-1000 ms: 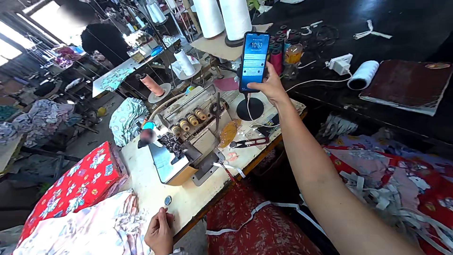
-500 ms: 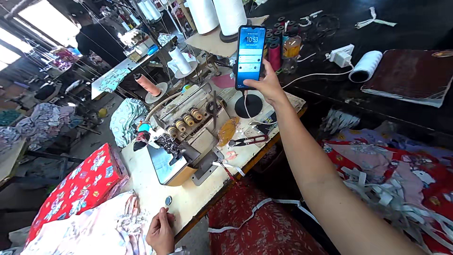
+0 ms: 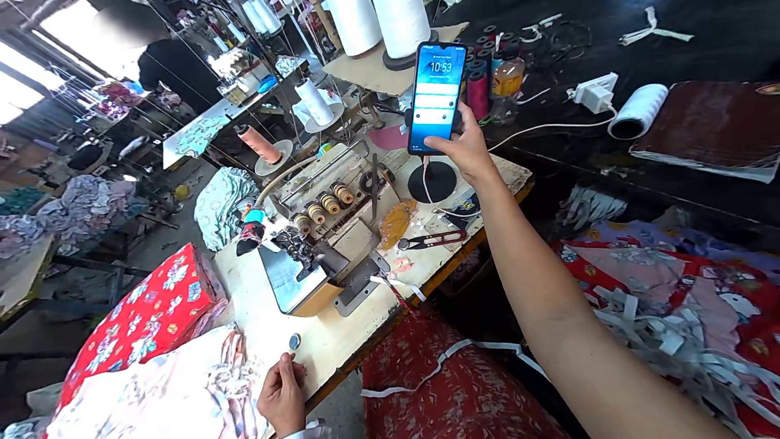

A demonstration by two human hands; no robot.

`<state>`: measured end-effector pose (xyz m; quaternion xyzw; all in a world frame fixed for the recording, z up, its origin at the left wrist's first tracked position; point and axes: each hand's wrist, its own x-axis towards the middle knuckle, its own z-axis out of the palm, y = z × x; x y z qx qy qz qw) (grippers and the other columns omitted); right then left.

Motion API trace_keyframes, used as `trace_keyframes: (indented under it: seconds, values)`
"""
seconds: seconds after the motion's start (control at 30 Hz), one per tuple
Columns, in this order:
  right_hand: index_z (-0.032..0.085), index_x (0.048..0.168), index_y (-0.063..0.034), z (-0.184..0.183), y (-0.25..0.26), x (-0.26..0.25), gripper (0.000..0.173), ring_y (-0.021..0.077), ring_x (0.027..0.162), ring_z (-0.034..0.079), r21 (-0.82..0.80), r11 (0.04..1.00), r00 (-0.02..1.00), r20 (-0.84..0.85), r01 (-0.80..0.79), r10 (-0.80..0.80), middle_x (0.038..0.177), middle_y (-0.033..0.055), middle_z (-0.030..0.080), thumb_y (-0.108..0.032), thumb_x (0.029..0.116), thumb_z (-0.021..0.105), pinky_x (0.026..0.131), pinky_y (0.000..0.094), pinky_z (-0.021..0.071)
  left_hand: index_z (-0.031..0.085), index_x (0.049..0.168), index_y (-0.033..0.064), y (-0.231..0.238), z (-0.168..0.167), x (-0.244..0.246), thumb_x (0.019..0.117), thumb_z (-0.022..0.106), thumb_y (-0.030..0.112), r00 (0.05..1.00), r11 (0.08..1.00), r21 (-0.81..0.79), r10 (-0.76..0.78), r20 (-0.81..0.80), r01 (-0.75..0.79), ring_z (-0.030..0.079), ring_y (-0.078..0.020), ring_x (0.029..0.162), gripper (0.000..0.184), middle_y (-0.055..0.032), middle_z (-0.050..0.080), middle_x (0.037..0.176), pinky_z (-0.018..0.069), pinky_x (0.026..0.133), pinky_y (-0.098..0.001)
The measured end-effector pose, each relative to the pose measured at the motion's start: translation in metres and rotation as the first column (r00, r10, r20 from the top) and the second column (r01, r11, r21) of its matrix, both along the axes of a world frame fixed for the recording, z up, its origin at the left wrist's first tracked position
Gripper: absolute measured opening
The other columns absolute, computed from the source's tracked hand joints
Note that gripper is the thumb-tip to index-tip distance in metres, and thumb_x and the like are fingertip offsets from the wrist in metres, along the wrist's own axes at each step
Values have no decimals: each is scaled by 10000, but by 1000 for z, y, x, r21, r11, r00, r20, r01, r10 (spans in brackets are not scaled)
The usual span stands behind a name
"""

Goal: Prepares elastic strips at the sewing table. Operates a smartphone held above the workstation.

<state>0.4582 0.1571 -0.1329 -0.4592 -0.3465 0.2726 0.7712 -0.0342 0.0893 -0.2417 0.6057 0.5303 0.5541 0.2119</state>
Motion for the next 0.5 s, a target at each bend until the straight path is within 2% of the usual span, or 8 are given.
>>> trace_keyframes:
  seconds: [0.17,0.5]
  values:
    - [238,1579,-25,0,0,-1,901,193,1065,688,6,1000,1000,-5,9,-9,1362,205,551,56,844,752,861,304,603,683,866,-7,0,0,0,1029,528,108,1000,1000,2,-6,1,6,618,60,546,253,119,641,623,546,547,-132]
    - [250,1579,-19,-3,1,0,867,209,1116,664,2,999,999,3,33,-33,1408,214,515,28,866,741,889,326,593,683,878,-23,-1,0,-1,1034,527,119,1000,1000,1,-14,-18,14,619,59,552,262,114,641,629,550,556,-138]
